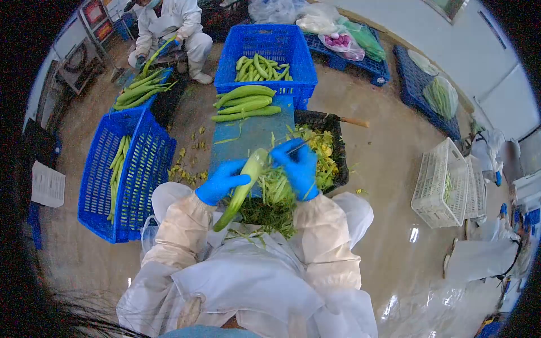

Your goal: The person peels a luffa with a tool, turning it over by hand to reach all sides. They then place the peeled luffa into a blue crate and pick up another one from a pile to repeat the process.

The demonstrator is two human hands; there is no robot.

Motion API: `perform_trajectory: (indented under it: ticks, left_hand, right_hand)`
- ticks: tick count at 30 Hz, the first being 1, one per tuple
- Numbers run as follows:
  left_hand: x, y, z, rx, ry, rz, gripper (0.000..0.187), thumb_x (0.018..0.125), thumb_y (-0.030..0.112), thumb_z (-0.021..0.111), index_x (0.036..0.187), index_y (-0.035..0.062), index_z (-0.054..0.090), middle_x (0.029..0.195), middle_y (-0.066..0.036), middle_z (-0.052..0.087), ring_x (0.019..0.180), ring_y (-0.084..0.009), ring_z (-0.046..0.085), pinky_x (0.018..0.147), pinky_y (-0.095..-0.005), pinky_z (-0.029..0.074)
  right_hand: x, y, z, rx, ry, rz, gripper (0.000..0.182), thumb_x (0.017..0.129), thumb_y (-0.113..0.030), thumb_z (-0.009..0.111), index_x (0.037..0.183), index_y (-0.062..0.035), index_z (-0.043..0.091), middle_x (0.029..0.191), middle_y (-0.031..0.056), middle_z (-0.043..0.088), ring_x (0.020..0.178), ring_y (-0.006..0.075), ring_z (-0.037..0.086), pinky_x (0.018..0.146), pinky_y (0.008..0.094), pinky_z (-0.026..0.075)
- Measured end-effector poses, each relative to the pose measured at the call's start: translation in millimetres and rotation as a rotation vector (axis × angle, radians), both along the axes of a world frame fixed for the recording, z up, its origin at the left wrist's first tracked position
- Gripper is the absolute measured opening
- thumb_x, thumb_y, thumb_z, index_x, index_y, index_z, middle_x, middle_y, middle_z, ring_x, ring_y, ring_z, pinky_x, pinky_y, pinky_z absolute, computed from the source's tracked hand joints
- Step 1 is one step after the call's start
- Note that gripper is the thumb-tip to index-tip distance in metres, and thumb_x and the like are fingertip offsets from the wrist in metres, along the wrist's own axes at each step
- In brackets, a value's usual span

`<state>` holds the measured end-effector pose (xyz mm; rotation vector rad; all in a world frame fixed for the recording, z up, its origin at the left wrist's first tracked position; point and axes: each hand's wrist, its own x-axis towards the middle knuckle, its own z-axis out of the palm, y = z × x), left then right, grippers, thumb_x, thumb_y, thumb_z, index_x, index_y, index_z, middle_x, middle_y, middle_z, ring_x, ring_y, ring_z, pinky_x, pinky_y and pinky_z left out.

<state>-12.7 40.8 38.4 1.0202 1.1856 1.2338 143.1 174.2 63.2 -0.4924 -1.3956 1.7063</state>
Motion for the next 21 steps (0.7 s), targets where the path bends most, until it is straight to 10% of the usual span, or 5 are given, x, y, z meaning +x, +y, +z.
perform_trajectory:
  ticks: [7,9,12,21]
  left_hand:
    - [4,-1,12,0.061,-0.236,0.153,0.055,0.077,0.014,0.062,0.125,-0.0013,0.039,0.109,-0.007,0.053,0.093,-0.0144,0.052,0.080,-0.0287,0.044]
    - [8,6,29,0.301,0.445,0.340,0.053,0.075,0.016,0.064,0.120,-0.0004,0.043,0.107,-0.010,0.054,0.091,-0.0197,0.055,0.078,-0.0307,0.045]
    - [11,12,23,0.259,0.688,0.379,0.046,0.072,0.016,0.067,0.111,0.0005,0.049,0.102,-0.014,0.056,0.091,-0.0241,0.056,0.077,-0.0331,0.045]
    - [13,13,-9,0.300,0.920,0.416,0.046,0.068,0.016,0.068,0.109,0.0033,0.050,0.100,-0.017,0.054,0.090,-0.0346,0.053,0.076,-0.0387,0.044]
  right_hand:
    - [13,33,-61,-0.239,0.007,-0.279,0.009,0.077,-0.008,0.062,0.079,-0.0039,0.054,0.069,0.0063,0.058,0.057,0.0138,0.055,0.054,0.0242,0.046]
    - [13,14,-107,-0.509,-0.064,-0.242,0.011,0.077,-0.010,0.063,0.080,-0.0038,0.055,0.068,0.0062,0.058,0.056,0.0140,0.054,0.054,0.0245,0.046]
    - [13,-5,-134,-0.719,-0.020,-0.236,0.010,0.078,-0.010,0.062,0.082,-0.0041,0.055,0.069,0.0062,0.057,0.056,0.0138,0.054,0.053,0.0250,0.046]
    - [9,-10,-10,-0.403,0.212,-0.039,0.005,0.080,-0.007,0.058,0.082,-0.0049,0.054,0.074,0.0056,0.056,0.059,0.0133,0.054,0.054,0.0260,0.046]
